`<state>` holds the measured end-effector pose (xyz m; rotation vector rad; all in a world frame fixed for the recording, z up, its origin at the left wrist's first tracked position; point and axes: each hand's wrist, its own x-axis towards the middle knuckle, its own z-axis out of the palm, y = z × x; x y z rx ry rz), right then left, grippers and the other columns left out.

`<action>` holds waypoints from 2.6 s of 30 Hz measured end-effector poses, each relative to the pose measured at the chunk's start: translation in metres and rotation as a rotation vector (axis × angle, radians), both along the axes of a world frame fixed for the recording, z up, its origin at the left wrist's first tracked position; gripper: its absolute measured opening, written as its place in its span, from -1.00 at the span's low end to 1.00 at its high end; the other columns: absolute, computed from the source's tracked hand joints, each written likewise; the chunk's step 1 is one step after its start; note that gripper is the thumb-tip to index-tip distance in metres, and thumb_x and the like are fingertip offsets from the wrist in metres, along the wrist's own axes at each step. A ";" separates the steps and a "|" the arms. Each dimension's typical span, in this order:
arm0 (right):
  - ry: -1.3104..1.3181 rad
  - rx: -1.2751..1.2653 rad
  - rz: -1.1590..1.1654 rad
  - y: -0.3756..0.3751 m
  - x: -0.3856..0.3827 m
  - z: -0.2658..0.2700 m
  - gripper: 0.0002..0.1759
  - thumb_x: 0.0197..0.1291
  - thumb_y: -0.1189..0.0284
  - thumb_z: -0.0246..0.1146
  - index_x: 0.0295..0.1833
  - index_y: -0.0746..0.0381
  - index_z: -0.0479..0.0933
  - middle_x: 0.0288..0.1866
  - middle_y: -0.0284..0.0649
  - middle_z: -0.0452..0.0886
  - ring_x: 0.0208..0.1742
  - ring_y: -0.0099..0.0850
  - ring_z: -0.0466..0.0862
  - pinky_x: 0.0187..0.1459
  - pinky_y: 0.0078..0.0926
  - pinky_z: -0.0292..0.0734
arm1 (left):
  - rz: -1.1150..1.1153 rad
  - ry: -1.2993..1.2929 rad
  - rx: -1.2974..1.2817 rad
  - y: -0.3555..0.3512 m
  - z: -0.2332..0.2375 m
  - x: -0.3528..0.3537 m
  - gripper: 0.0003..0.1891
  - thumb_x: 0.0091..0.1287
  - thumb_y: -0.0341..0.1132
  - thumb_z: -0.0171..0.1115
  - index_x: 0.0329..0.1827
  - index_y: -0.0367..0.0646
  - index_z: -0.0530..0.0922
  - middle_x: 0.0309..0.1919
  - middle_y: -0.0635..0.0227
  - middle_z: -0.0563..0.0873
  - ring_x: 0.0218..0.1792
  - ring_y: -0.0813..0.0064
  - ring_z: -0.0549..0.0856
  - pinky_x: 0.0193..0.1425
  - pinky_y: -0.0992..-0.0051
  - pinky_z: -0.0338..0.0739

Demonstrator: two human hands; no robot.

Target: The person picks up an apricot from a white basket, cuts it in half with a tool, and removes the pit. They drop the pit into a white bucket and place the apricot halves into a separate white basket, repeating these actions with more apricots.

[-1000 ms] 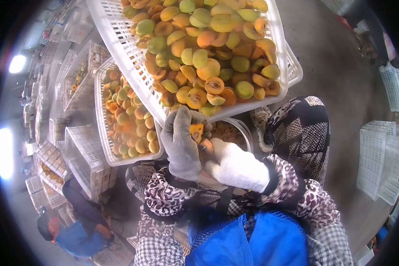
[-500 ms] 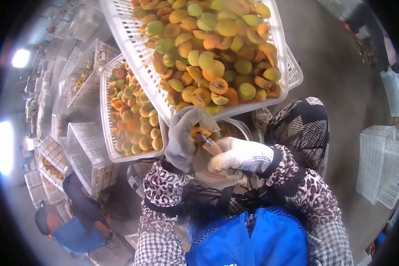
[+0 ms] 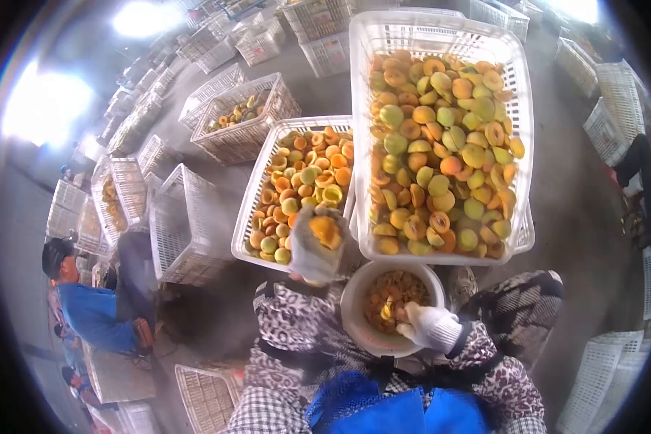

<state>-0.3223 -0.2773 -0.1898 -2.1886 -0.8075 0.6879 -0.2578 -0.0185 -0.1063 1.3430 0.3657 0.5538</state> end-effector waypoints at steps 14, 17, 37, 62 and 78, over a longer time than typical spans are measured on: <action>-0.536 -0.348 0.309 -0.035 0.001 -0.007 -0.73 0.31 0.31 0.13 -0.10 0.32 0.49 -0.44 0.02 0.64 -0.38 -0.04 0.69 -0.37 -0.14 0.58 | -0.075 -0.187 0.260 0.046 0.010 0.144 -0.80 0.42 -0.40 0.13 0.00 -0.28 0.59 -0.09 0.23 0.68 -0.19 0.45 0.67 -0.12 0.50 0.62; -0.270 -0.151 0.235 -0.042 0.005 0.007 -0.77 0.31 0.33 0.13 -0.14 0.30 0.49 -0.31 -0.05 0.67 -0.32 -0.13 0.70 -0.38 -0.22 0.61 | -0.550 -0.304 1.477 -0.054 0.031 0.133 -0.64 0.17 -0.58 0.14 0.02 -0.07 0.62 -0.05 0.26 0.68 0.01 0.30 0.66 0.06 0.38 0.61; -0.301 0.315 -0.604 -0.004 0.043 0.072 -0.68 0.19 0.32 0.29 -0.06 0.27 0.42 -0.53 -0.04 0.55 -0.47 -0.05 0.63 -0.44 -0.18 0.52 | -0.887 0.072 -0.905 -0.111 0.017 0.017 -0.48 0.40 -0.19 0.13 0.30 -0.36 0.35 0.07 -0.01 0.58 0.16 -0.02 0.57 0.35 0.05 0.43; -0.337 0.136 -0.436 0.037 0.026 0.049 -0.79 0.24 0.35 0.13 -0.16 0.27 0.51 -0.40 -0.15 0.57 -0.47 -0.25 0.65 -0.48 -0.33 0.56 | -0.298 0.344 -0.733 -0.093 0.009 0.002 -0.80 0.50 -0.17 0.06 -0.15 -0.13 0.42 -0.45 0.33 0.56 -0.35 0.40 0.60 -0.17 0.30 0.59; 0.942 0.595 -0.288 0.007 0.046 0.089 -0.75 0.28 0.35 0.10 -0.13 0.35 0.45 -0.55 -0.32 0.52 -0.59 -0.48 0.53 -0.51 -0.49 0.45 | -0.403 0.467 -0.279 -0.103 0.005 0.004 -0.51 0.48 0.07 -0.02 -0.39 -0.21 0.46 -0.56 0.23 0.54 -0.58 0.34 0.59 -0.38 0.33 0.60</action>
